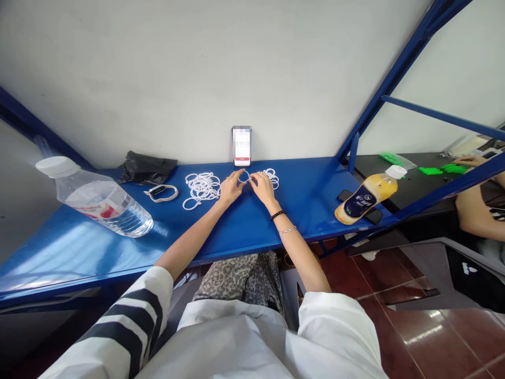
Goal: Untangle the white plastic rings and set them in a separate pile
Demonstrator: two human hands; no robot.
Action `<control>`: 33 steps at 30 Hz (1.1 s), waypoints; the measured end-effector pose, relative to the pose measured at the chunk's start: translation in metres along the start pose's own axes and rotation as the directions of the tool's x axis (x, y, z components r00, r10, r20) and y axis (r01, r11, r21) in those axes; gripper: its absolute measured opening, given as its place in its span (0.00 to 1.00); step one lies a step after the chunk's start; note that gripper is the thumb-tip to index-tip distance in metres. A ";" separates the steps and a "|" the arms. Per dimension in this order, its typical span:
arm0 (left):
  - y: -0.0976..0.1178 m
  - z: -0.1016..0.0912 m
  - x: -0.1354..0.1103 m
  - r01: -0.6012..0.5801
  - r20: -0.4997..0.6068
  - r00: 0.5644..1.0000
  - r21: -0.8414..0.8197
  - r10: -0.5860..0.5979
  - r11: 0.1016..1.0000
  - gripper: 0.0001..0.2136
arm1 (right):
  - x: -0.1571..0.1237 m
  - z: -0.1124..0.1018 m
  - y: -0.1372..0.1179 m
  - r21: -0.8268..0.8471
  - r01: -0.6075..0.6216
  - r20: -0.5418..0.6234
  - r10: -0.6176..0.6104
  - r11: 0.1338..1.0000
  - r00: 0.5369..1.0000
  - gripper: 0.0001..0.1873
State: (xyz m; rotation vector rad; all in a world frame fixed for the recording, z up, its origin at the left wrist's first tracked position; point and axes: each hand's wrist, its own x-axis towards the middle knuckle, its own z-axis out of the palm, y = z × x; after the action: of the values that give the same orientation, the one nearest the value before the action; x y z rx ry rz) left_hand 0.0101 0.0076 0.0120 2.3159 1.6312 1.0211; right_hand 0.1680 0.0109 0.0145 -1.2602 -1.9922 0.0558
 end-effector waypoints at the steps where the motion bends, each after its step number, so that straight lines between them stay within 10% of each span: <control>1: 0.001 0.000 0.000 -0.009 -0.002 1.000 0.004 0.009 1.000 0.22 | 0.000 0.000 0.001 -0.005 -0.001 -0.002 0.001 1.000 1.000 0.09; 33: -0.001 0.001 0.000 -0.012 -0.003 1.000 -0.027 0.012 1.000 0.20 | 0.001 -0.009 -0.007 -0.126 -0.057 0.031 0.061 0.990 0.998 0.08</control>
State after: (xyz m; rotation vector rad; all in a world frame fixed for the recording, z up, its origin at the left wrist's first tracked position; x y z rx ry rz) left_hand 0.0102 0.0079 0.0109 2.3107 1.5967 1.0420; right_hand 0.1681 0.0047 0.0245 -1.4067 -2.0149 -0.0189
